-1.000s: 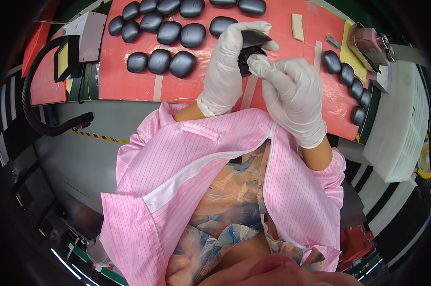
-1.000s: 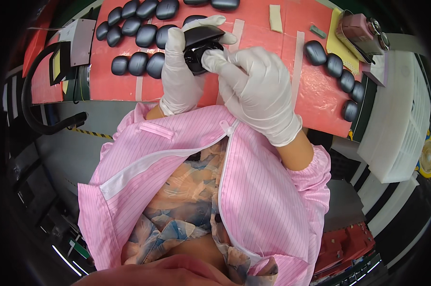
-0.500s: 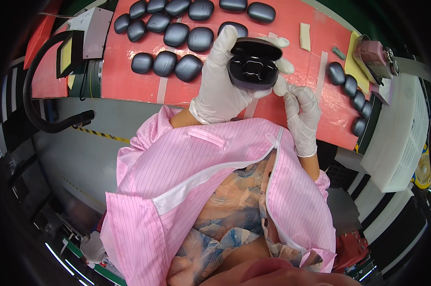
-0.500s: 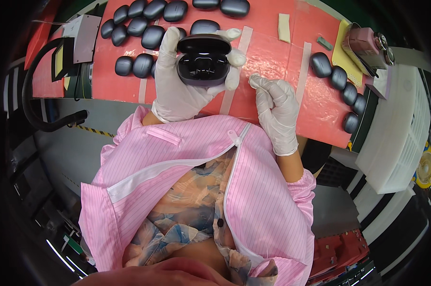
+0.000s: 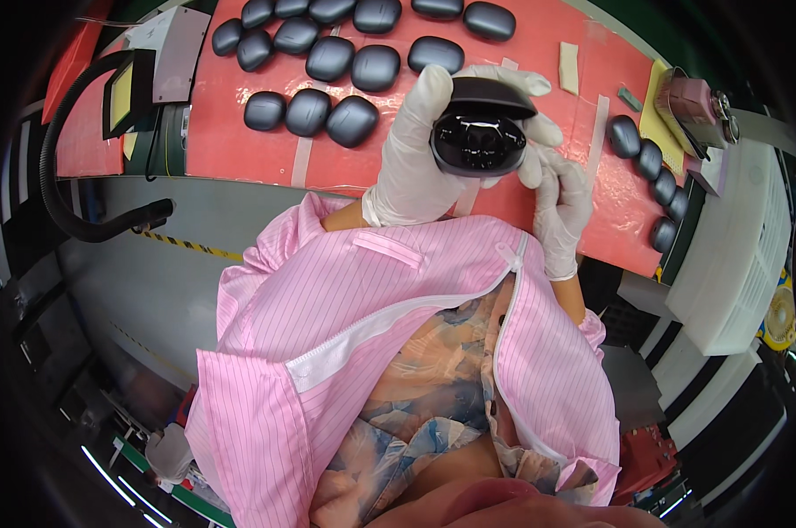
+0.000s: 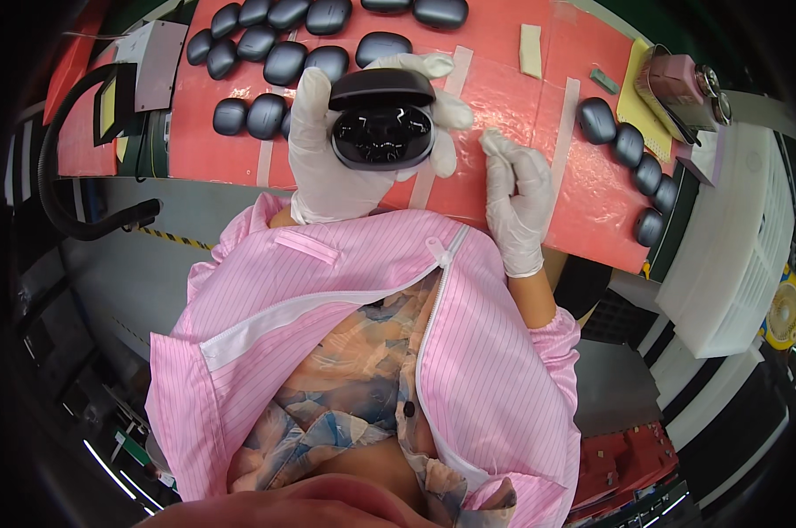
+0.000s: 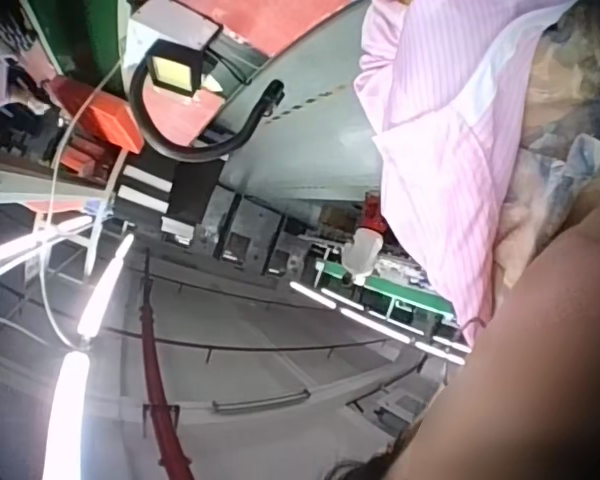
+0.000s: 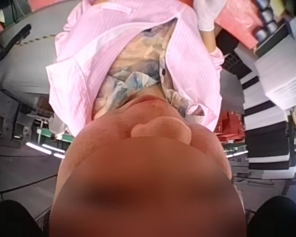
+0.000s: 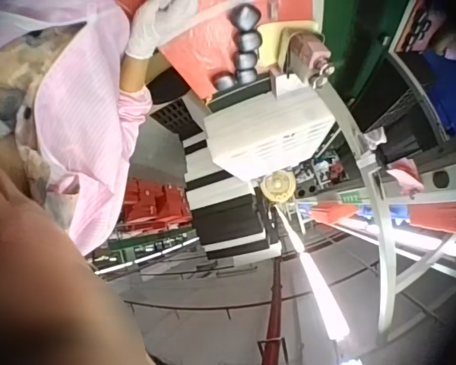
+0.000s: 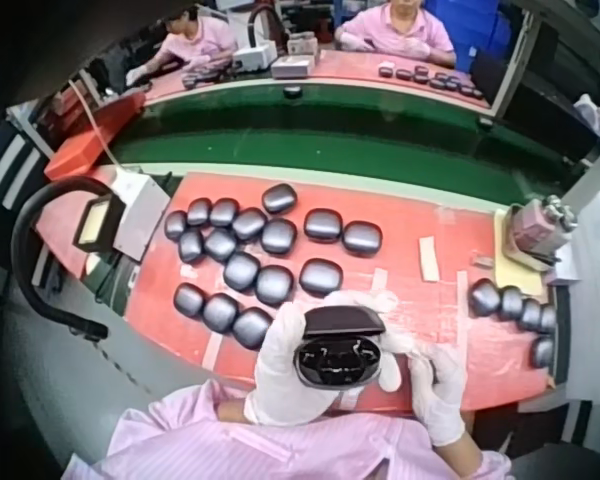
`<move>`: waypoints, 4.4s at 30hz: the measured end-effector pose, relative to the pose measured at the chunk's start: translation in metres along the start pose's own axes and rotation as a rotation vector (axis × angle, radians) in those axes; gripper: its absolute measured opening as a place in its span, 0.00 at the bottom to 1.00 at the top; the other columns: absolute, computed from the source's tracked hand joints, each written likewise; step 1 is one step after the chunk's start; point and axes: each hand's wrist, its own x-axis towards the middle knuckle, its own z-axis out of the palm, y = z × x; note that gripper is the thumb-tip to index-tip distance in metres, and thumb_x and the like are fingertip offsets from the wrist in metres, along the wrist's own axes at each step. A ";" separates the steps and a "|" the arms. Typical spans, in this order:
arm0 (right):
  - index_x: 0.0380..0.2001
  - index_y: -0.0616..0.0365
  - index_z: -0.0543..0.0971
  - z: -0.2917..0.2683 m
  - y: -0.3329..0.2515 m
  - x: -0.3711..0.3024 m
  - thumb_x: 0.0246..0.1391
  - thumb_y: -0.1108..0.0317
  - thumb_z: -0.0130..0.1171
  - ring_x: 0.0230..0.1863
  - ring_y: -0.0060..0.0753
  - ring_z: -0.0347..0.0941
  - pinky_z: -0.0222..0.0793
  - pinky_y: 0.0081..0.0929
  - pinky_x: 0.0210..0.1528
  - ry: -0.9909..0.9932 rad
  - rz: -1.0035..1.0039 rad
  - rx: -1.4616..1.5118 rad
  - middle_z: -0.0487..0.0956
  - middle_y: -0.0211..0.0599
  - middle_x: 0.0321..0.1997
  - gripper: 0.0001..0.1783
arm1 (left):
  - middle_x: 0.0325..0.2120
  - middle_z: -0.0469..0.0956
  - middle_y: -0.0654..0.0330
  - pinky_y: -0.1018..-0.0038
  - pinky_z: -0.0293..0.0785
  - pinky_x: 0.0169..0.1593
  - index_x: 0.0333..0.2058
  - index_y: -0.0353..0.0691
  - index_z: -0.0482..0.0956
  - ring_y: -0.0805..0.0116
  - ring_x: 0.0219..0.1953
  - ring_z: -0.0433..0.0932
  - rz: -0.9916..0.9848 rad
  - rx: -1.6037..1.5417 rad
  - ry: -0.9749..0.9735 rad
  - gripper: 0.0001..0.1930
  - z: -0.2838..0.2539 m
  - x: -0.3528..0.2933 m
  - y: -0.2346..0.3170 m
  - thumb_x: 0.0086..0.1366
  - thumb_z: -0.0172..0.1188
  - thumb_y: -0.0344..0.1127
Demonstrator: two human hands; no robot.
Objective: Cleaning and assembling small electronic cases and internal components on a production line.
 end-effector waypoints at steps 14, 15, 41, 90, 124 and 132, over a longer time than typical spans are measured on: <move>0.29 0.55 0.81 -0.010 -0.097 0.046 0.42 0.76 0.56 0.32 0.36 0.70 0.66 0.30 0.38 -0.563 -0.206 -0.052 0.74 0.32 0.27 0.09 | 0.37 0.78 0.52 0.77 0.75 0.32 0.50 0.36 0.70 0.69 0.31 0.79 0.187 0.311 0.030 0.37 -0.018 -0.003 0.003 0.60 0.50 0.68; 0.32 0.57 0.80 -0.014 -0.090 0.042 0.46 0.76 0.58 0.33 0.32 0.71 0.66 0.29 0.40 -0.506 -0.188 -0.045 0.76 0.32 0.31 0.08 | 0.32 0.79 0.51 0.77 0.75 0.29 0.50 0.35 0.70 0.69 0.26 0.79 0.160 0.274 0.035 0.40 -0.015 0.000 0.004 0.58 0.49 0.70; 0.38 0.60 0.81 0.013 0.004 0.000 0.52 0.76 0.60 0.33 0.33 0.72 0.68 0.25 0.39 -0.120 0.122 0.032 0.76 0.36 0.31 0.08 | 0.41 0.78 0.39 0.69 0.77 0.35 0.53 0.29 0.68 0.55 0.28 0.80 -0.023 -0.036 0.085 0.41 -0.010 -0.004 -0.012 0.67 0.30 0.67; 0.20 0.56 0.79 0.006 -0.057 0.054 0.42 0.62 0.52 0.34 0.41 0.70 0.66 0.38 0.43 -0.007 -0.426 -0.591 0.74 0.39 0.29 0.10 | 0.30 0.68 0.71 0.81 0.62 0.36 0.33 0.48 0.71 0.76 0.32 0.65 -0.334 -0.130 0.155 0.13 -0.062 0.039 -0.053 0.64 0.55 0.50; 0.35 0.48 0.82 -0.009 -0.108 0.061 0.42 0.75 0.60 0.30 0.33 0.66 0.60 0.30 0.29 0.003 -0.587 -0.742 0.67 0.28 0.26 0.14 | 0.42 0.79 0.50 0.72 0.75 0.43 0.50 0.33 0.70 0.65 0.40 0.78 0.158 0.483 0.239 0.42 0.000 0.011 -0.023 0.62 0.38 0.72; 0.40 0.56 0.78 -0.039 -0.082 0.055 0.51 0.86 0.56 0.37 0.25 0.72 0.66 0.22 0.37 -0.159 -0.248 -0.151 0.74 0.29 0.33 0.15 | 0.39 0.79 0.52 0.76 0.75 0.35 0.49 0.35 0.71 0.67 0.29 0.78 0.058 0.158 0.113 0.38 -0.003 0.010 -0.024 0.63 0.43 0.69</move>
